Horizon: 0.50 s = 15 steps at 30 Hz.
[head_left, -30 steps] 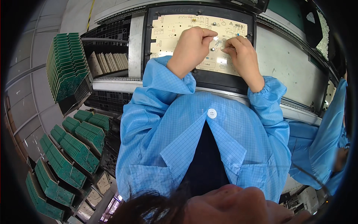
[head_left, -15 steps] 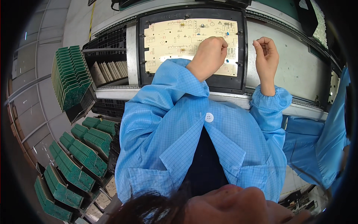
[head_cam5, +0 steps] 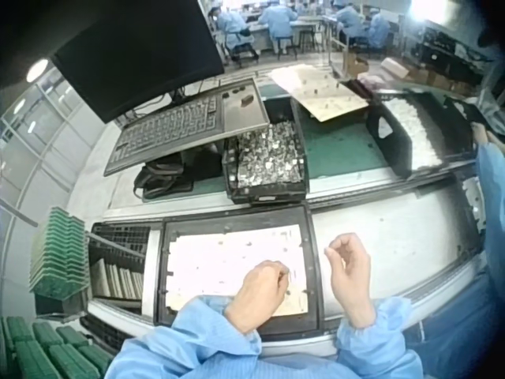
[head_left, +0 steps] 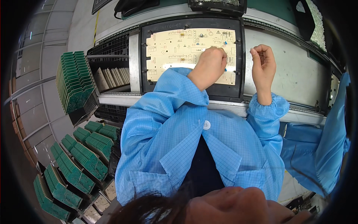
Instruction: Manually placing electronic components onto circuit boards using a lighted inspection fixture.
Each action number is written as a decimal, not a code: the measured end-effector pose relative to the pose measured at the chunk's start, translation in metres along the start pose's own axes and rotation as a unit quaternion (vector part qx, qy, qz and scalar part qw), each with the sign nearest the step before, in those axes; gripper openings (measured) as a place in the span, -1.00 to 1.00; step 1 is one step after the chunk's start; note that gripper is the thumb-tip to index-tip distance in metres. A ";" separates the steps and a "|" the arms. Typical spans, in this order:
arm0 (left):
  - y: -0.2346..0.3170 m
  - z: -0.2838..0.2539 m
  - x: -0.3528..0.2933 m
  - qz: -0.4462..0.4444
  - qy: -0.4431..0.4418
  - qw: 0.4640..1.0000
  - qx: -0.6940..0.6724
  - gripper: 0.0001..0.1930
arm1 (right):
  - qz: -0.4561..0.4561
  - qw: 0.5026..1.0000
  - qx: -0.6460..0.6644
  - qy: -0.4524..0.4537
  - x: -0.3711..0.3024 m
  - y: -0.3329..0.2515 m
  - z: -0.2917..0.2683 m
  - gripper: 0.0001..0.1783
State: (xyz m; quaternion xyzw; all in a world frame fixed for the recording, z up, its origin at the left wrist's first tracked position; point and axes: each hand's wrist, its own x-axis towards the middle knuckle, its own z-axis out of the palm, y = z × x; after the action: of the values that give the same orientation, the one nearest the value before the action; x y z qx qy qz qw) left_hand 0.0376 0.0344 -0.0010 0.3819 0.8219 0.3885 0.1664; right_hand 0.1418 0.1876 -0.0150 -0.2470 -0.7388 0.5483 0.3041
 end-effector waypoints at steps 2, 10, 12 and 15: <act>0.001 0.000 0.000 -0.008 0.000 1.000 -0.001 -0.89 | 0.004 1.000 -0.004 -0.002 0.000 0.000 0.000 -0.90; 0.003 0.006 -0.001 0.026 0.002 0.994 0.104 -0.89 | 0.027 0.999 0.034 -0.009 0.001 -0.005 0.004 -0.90; 0.017 0.010 -0.001 0.086 -0.011 0.975 0.202 -0.88 | 0.061 0.996 0.065 -0.020 0.001 -0.005 0.002 -0.89; 0.014 0.008 -0.005 0.068 0.011 0.991 0.111 -0.87 | 0.078 0.995 0.048 -0.040 0.004 0.008 -0.005 -0.86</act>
State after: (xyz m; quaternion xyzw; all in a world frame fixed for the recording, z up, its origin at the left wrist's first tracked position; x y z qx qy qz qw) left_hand 0.0528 0.0402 0.0044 0.4487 0.8337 0.3099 0.0872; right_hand 0.1429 0.1957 -0.0207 -0.2667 -0.7014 0.6152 0.2417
